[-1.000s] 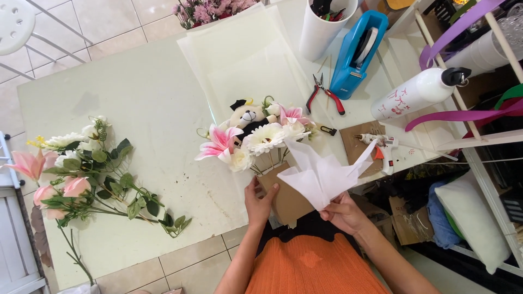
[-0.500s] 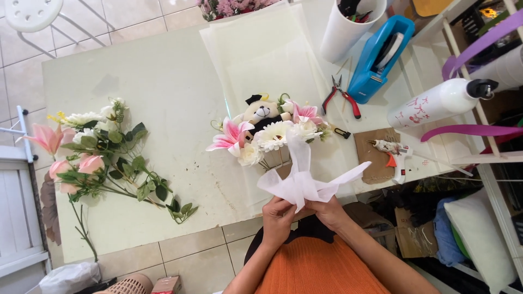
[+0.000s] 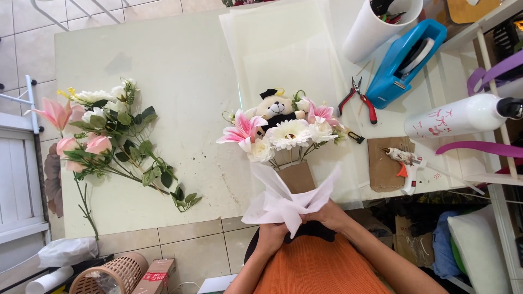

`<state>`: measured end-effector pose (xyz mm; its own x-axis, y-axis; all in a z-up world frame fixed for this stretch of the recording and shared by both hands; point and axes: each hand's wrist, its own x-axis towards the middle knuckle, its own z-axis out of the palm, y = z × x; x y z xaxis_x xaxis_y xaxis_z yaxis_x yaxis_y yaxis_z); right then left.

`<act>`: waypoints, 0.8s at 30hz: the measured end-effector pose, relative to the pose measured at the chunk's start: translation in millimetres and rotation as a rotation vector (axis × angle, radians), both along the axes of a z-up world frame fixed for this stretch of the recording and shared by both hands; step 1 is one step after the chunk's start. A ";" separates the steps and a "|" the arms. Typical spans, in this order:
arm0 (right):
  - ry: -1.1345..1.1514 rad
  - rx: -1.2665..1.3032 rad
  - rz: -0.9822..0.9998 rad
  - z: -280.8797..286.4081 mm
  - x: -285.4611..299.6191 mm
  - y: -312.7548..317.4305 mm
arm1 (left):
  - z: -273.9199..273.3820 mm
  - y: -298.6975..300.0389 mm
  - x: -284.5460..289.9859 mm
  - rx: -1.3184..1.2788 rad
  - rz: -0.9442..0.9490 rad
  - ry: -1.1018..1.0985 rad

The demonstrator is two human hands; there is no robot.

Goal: The person cuts a sheet of white tissue paper using a utility knife, then folds the paper and wraps it around a bouquet of artificial flowers and a teddy bear. The person adjusts the paper to secure the arrangement.

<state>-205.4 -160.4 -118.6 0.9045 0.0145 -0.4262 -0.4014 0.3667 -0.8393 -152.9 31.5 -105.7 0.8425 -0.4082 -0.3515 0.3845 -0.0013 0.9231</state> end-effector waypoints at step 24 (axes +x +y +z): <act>0.367 -0.351 -0.074 50.9 91.8 -14.9 | -26.9 -40.5 45.9 0.276 0.199 0.356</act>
